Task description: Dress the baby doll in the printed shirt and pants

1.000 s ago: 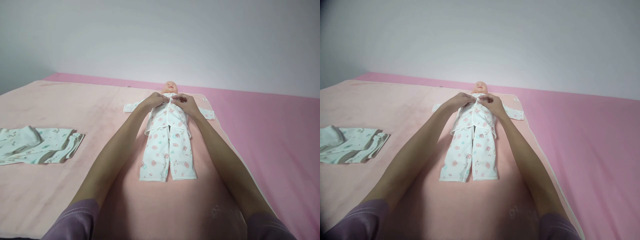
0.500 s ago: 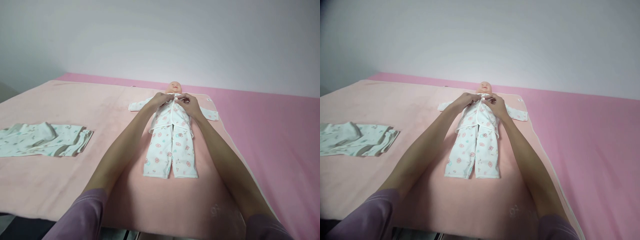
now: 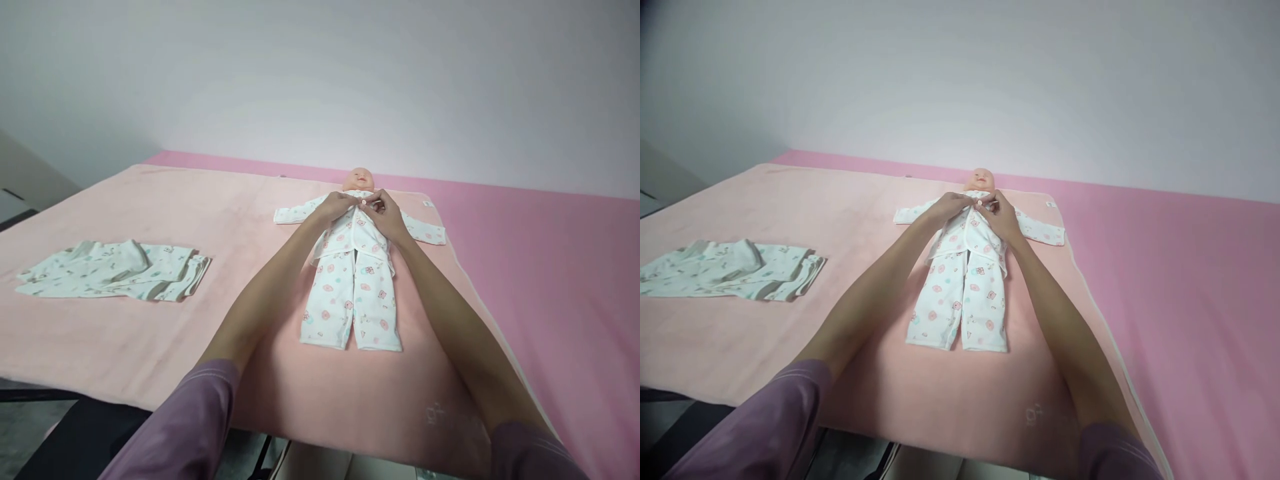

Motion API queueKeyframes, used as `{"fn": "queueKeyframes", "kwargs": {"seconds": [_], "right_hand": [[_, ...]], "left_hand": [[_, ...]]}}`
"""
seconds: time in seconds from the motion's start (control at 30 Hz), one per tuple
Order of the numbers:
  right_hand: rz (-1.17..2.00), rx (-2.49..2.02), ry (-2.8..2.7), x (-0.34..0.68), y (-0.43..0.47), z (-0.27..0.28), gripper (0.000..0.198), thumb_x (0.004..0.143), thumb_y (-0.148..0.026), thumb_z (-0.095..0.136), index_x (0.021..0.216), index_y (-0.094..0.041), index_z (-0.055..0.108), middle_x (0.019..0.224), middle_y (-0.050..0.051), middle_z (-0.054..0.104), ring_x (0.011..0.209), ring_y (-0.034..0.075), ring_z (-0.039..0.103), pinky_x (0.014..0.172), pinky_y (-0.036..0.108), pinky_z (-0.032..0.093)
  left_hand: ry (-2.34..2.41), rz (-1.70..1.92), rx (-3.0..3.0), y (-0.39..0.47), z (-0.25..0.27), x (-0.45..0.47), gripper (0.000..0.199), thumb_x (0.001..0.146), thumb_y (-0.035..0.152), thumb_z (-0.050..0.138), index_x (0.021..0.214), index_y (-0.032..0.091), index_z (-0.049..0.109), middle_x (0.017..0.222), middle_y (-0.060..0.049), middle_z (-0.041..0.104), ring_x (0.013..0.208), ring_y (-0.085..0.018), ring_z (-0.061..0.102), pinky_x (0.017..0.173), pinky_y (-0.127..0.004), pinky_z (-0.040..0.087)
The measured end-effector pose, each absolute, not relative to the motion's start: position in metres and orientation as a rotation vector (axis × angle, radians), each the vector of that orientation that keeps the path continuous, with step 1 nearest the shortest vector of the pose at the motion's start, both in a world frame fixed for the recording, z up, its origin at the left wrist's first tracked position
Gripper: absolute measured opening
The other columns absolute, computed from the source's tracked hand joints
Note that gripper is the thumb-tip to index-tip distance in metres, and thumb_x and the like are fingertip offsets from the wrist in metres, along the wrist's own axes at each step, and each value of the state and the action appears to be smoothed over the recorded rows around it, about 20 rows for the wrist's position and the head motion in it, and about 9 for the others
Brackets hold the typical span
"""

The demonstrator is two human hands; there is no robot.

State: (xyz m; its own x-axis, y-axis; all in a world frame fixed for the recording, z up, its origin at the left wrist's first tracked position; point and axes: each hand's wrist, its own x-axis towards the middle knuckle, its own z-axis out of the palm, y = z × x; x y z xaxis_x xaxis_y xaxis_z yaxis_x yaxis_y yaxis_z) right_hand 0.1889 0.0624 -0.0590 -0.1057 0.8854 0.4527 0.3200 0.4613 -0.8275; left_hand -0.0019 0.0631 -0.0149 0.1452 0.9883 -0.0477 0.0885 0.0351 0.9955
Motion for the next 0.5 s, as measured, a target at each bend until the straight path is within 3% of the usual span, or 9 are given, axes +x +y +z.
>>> {"fn": "queueKeyframes", "kwargs": {"seconds": [0.1, 0.2, 0.3, 0.4, 0.5], "right_hand": [[0.619, -1.081, -1.694, 0.195, 0.063, -0.054, 0.045, 0.085, -0.064, 0.085, 0.102, -0.026, 0.070, 0.112, 0.006, 0.072, 0.082, 0.018, 0.059, 0.088, 0.038, 0.056], [0.605, -1.139, -1.760, 0.207, 0.079, -0.041, 0.044, 0.085, -0.051, 0.086, 0.118, -0.025, 0.073, 0.136, 0.010, 0.069, 0.098, 0.022, 0.065, 0.098, 0.041, 0.057], [0.761, -1.267, -1.853, 0.215, 0.103, -0.028, 0.039, 0.090, -0.042, 0.079, 0.124, -0.023, 0.073, 0.132, 0.010, 0.074, 0.106, 0.025, 0.067, 0.103, 0.044, 0.056], [0.760, -1.305, -1.900, 0.215, 0.118, -0.026, 0.030, 0.091, -0.038, 0.076, 0.116, -0.021, 0.077, 0.120, 0.009, 0.078, 0.101, 0.025, 0.066, 0.105, 0.045, 0.055], [0.677, -1.255, -1.824, 0.212, 0.121, -0.035, 0.029, 0.090, -0.045, 0.078, 0.107, -0.022, 0.076, 0.115, 0.008, 0.079, 0.095, 0.023, 0.065, 0.100, 0.043, 0.056]], "left_hand": [[1.265, 1.012, 1.523, 0.063, -0.022, -0.001, 0.017, 0.090, 0.028, 0.076, 0.079, 0.018, 0.068, 0.074, -0.001, 0.067, 0.075, -0.017, 0.063, 0.073, -0.030, 0.049], [1.414, 1.106, 1.684, 0.067, -0.030, 0.000, 0.014, 0.096, 0.031, 0.073, 0.102, 0.021, 0.065, 0.086, -0.001, 0.068, 0.080, -0.018, 0.064, 0.079, -0.031, 0.050], [1.501, 1.195, 1.859, 0.080, -0.033, 0.002, 0.026, 0.100, 0.030, 0.069, 0.124, 0.023, 0.063, 0.106, -0.007, 0.071, 0.097, -0.023, 0.068, 0.094, -0.037, 0.052], [1.522, 1.147, 1.994, 0.097, -0.032, 0.003, 0.015, 0.101, 0.026, 0.067, 0.116, 0.023, 0.068, 0.116, -0.011, 0.072, 0.114, -0.027, 0.069, 0.103, -0.040, 0.052], [1.553, 1.109, 2.051, 0.111, -0.033, 0.006, 0.007, 0.101, 0.029, 0.066, 0.104, 0.024, 0.070, 0.113, -0.011, 0.075, 0.115, -0.029, 0.069, 0.102, -0.041, 0.052]]}}
